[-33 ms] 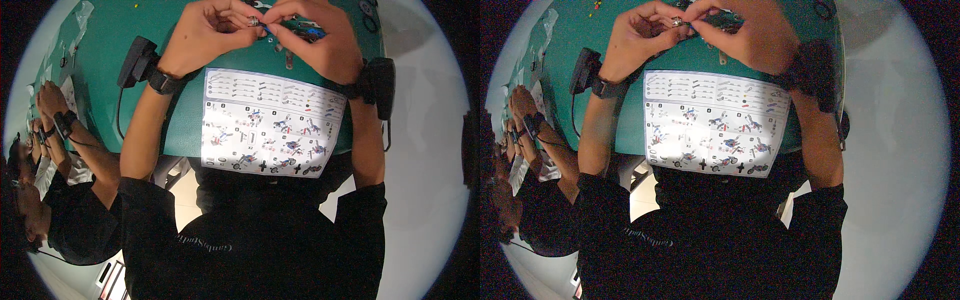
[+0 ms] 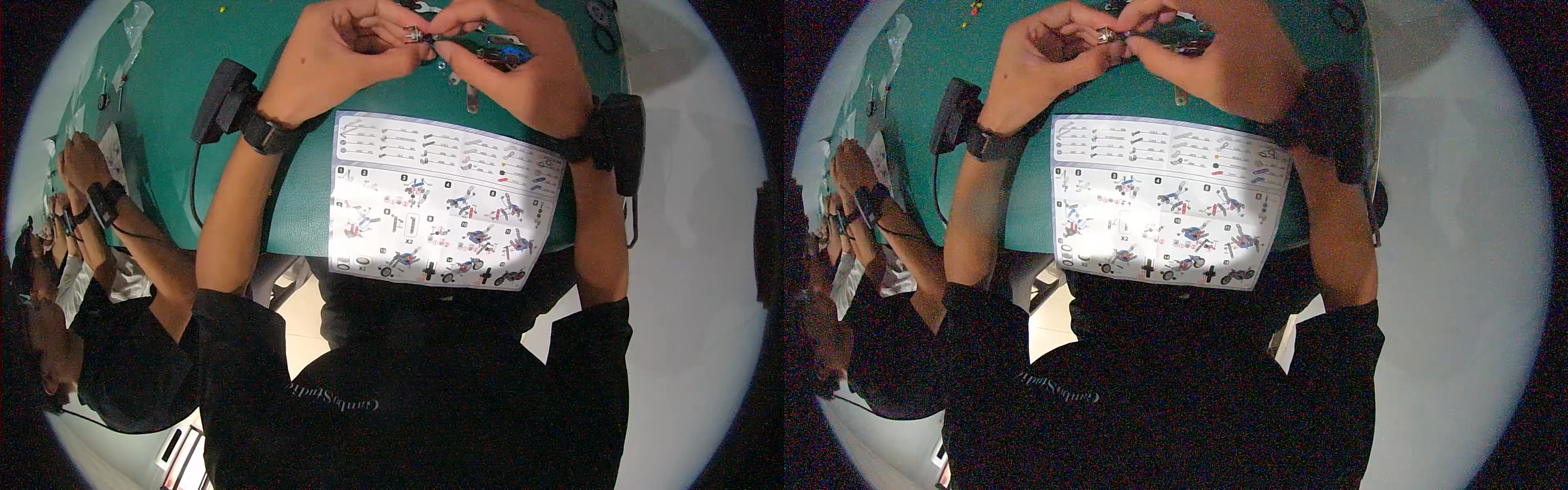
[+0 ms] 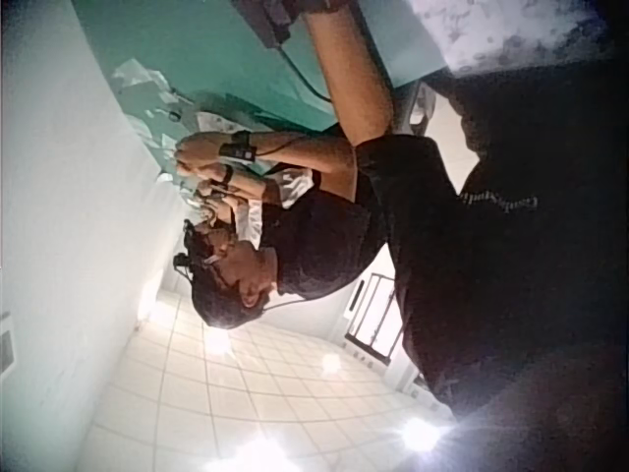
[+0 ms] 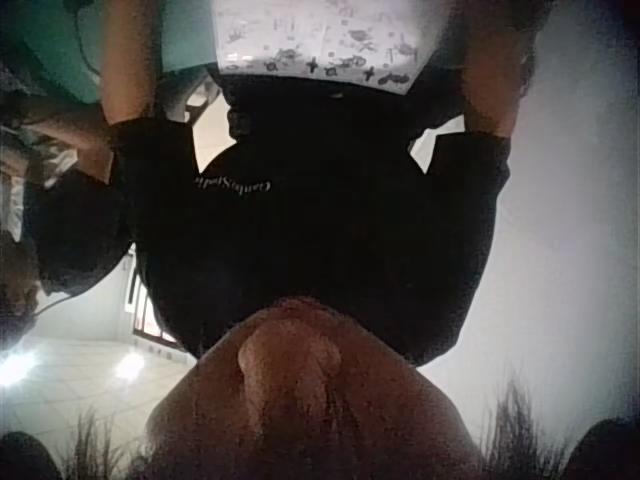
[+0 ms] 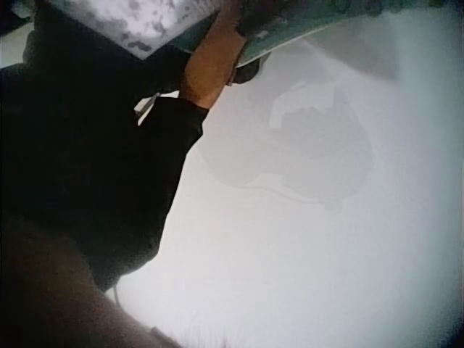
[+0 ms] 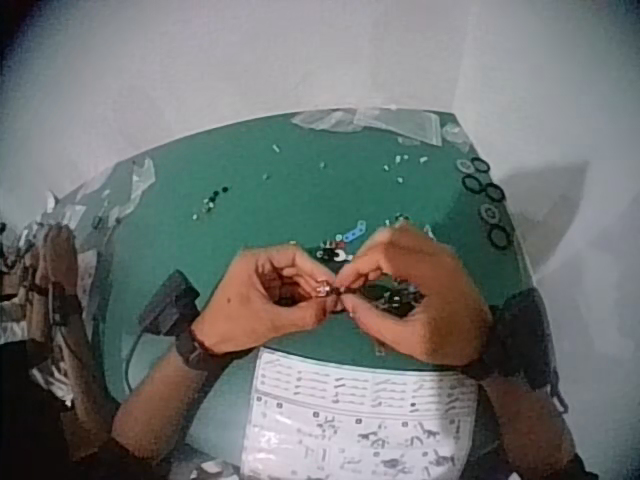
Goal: Assembling a small mechanical toy motorcycle using metal parts, screws, and hand tools while following a printed instruction manual.
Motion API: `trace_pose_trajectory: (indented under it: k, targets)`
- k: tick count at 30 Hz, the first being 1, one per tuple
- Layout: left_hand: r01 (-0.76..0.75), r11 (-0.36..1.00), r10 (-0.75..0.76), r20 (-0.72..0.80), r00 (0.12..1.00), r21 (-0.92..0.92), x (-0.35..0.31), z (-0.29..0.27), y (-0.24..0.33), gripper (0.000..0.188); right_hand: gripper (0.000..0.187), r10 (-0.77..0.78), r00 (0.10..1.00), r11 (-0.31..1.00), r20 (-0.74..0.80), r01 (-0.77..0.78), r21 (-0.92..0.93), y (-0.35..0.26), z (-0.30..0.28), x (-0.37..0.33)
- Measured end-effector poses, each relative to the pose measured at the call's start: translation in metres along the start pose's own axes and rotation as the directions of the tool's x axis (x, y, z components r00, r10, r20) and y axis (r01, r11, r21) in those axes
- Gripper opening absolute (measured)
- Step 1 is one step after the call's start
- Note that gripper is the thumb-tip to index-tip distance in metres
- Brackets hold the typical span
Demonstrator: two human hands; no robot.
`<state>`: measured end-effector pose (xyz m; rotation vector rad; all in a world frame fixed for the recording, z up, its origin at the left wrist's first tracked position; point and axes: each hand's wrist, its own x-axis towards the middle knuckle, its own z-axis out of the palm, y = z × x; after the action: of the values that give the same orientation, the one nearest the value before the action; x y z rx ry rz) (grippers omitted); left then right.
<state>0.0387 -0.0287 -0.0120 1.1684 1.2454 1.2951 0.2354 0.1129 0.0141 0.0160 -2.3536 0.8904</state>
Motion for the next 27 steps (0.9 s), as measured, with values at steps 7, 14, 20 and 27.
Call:
trace_pose_trajectory:
  k: [7,14,20,27]
  targets:
    - [0.016,1.0,-0.016,-0.006,1.0,-0.023,-0.0004,-0.0019,-0.001,0.025,0.028,0.112,0.994,0.993,-0.01,-0.112,-0.026,-0.0011,0.0035,-0.004]
    - [0.002,0.999,-0.001,-0.01,1.0,0.04,0.0003,-0.0018,-0.0028,0.023,0.027,0.004,1.0,0.998,-0.015,-0.003,0.069,-0.0002,0.0043,-0.0005]
    - [0.025,1.0,-0.025,-0.023,0.999,-0.006,0.0007,-0.0017,-0.002,0.025,0.028,0.103,0.994,0.993,-0.022,-0.104,-0.054,-0.0023,-0.0001,-0.0015]
    - [0.016,0.999,-0.016,-0.027,1.0,-0.031,0.0009,-0.0011,-0.0009,0.025,0.027,0.098,0.994,0.994,-0.055,-0.1,-0.035,-0.0029,0.0044,-0.0015]
